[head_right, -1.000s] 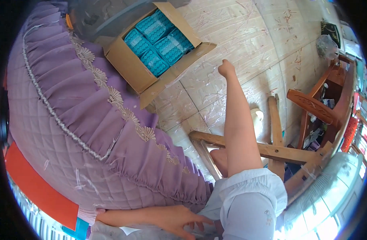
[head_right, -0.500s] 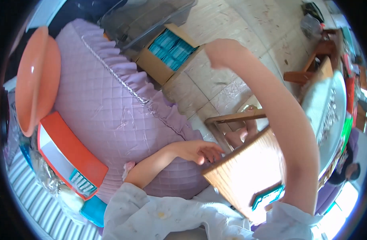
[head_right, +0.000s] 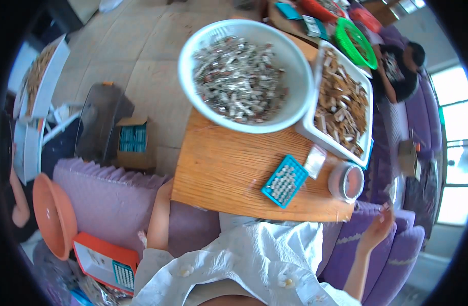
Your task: The person assembles firecracker components by hand, taking cardboard tubes, fuses, and end caps from containers and trays on the table and fitting them together.
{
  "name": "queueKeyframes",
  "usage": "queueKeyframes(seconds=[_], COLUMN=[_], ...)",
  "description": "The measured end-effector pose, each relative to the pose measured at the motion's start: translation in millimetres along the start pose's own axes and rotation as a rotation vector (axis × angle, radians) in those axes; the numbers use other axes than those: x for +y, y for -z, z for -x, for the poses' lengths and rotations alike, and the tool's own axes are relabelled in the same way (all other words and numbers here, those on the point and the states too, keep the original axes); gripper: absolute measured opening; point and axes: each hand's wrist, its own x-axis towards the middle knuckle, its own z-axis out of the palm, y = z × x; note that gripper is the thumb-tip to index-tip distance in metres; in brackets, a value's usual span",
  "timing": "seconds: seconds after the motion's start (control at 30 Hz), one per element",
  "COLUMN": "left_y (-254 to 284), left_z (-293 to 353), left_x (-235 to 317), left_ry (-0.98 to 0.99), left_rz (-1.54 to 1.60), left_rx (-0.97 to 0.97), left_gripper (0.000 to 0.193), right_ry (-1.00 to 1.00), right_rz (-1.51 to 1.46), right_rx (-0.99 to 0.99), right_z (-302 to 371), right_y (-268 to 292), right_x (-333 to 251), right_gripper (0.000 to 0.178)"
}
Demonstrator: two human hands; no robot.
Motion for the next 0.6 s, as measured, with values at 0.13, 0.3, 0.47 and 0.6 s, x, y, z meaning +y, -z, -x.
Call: queueKeyframes(seconds=[0.13, 0.3, 0.47, 0.6], left_y=[-33.7, -72.8, -88.5, -225.2], left_z=[4.5, 27.5, 77.0, 151.0], left_x=[11.8, -8.9, -22.8, 2.7], left_ry=[0.042, 0.004, -0.164, 0.175], left_rz=[-0.162, -0.286, -1.335, -1.799], left_rx=[0.161, 0.5, 0.683, 0.502], left_gripper=[0.063, 0.049, 0.028, 0.022], right_ry=[-0.318, -0.465, -0.396, -0.406], right_rz=[0.109, 0.284, 0.208, 0.241], right_rx=[-0.151, -0.561, -0.697, -0.708], right_z=[132.6, 206.7, 194.9, 193.1], right_y=[15.6, 13.6, -6.2, -15.9], right_x=[53.5, 89.9, 122.9, 165.1], right_gripper=[0.041, 0.055, 0.059, 0.059])
